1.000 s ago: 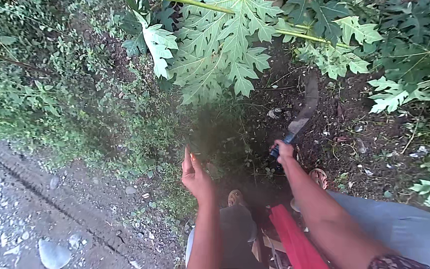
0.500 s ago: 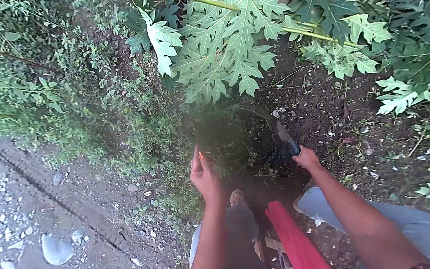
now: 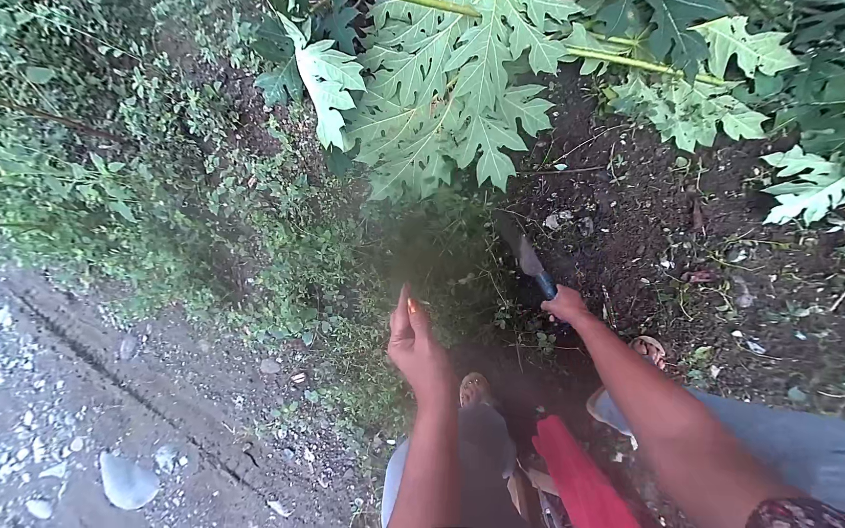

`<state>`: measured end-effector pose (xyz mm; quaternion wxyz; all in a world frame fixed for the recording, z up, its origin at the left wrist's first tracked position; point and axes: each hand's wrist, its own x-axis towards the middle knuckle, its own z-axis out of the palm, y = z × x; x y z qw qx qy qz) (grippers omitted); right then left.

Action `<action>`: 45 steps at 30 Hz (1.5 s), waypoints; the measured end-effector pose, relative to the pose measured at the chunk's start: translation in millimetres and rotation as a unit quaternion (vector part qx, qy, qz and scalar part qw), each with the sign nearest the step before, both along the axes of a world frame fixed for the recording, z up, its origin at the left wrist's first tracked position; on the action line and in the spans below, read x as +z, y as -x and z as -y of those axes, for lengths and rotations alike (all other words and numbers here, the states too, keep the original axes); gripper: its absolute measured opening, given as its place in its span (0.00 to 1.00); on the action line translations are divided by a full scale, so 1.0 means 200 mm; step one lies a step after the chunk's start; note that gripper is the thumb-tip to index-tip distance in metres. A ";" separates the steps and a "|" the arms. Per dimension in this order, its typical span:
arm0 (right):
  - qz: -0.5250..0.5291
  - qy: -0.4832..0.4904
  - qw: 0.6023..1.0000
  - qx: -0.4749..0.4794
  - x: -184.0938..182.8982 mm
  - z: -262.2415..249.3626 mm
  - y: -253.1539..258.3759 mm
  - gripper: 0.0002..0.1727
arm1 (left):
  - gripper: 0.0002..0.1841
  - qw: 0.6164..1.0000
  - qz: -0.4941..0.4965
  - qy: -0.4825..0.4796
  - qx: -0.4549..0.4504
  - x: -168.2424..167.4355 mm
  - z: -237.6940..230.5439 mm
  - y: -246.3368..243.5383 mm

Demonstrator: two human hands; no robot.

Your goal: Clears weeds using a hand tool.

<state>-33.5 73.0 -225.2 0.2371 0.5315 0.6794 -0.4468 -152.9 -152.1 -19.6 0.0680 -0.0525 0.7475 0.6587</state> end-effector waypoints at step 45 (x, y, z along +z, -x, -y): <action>-0.189 0.030 0.903 -0.385 0.04 0.08 0.25 0.27 | 0.26 0.997 0.068 -0.043 -0.010 -0.01 -0.03 0.00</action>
